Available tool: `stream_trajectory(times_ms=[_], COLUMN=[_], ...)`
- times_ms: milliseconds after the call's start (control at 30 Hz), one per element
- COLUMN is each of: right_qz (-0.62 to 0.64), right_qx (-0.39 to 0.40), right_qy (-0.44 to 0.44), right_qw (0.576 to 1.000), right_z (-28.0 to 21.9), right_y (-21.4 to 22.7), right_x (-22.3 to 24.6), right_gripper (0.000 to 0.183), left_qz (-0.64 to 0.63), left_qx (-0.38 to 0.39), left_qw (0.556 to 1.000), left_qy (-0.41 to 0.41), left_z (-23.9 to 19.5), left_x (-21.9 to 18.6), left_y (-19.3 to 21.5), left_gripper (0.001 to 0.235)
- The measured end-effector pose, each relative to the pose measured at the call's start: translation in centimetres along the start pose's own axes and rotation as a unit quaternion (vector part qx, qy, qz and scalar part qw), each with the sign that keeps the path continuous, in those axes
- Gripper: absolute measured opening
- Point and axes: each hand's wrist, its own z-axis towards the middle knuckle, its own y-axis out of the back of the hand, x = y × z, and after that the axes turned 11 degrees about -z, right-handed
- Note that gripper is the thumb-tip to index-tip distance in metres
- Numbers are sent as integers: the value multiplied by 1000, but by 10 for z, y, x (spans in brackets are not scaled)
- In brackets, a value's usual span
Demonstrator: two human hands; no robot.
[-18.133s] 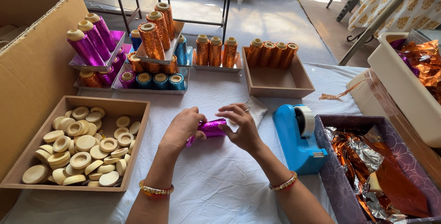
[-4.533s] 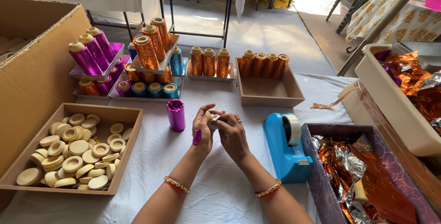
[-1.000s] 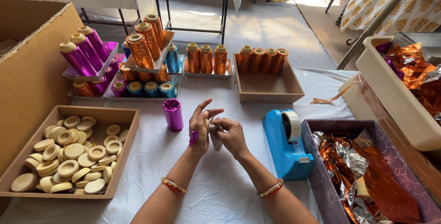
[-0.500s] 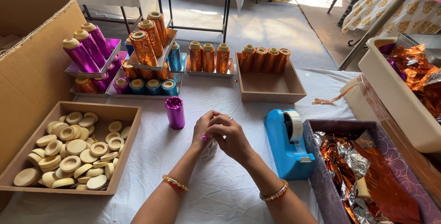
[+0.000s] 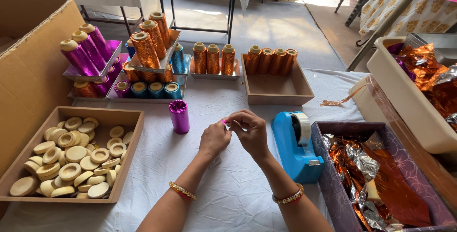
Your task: Wrapping cardboard tubes with purple decorative foil and fitting them with circular end caps.
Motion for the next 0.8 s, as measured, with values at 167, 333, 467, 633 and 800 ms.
stream_trajectory(times_ms=[167, 333, 467, 633, 800], right_qz=[17, -189, -343, -512, -541], right_qx=[-10, -59, -132, -207, -309], right_qy=[1, 19, 12, -46, -85], right_qw=[1000, 980, 930, 833, 777], right_z=[-9, -62, -106, -153, -216], right_y=[41, 103, 175, 267, 355], right_x=[46, 84, 102, 124, 96], right_gripper=[14, 10, 10, 7, 15], left_qz=[-20, -30, -27, -21, 8], left_qx=[8, 23, 17, 16, 31], left_qw=[1000, 999, 999, 1000, 999], left_qy=[-17, -5, -9, -9, 12], left_z=[-8, -9, -10, -12, -18], left_x=[-19, -20, -18, -24, -37], left_y=[15, 14, 13, 16, 19], left_gripper=[24, 28, 30, 31, 33])
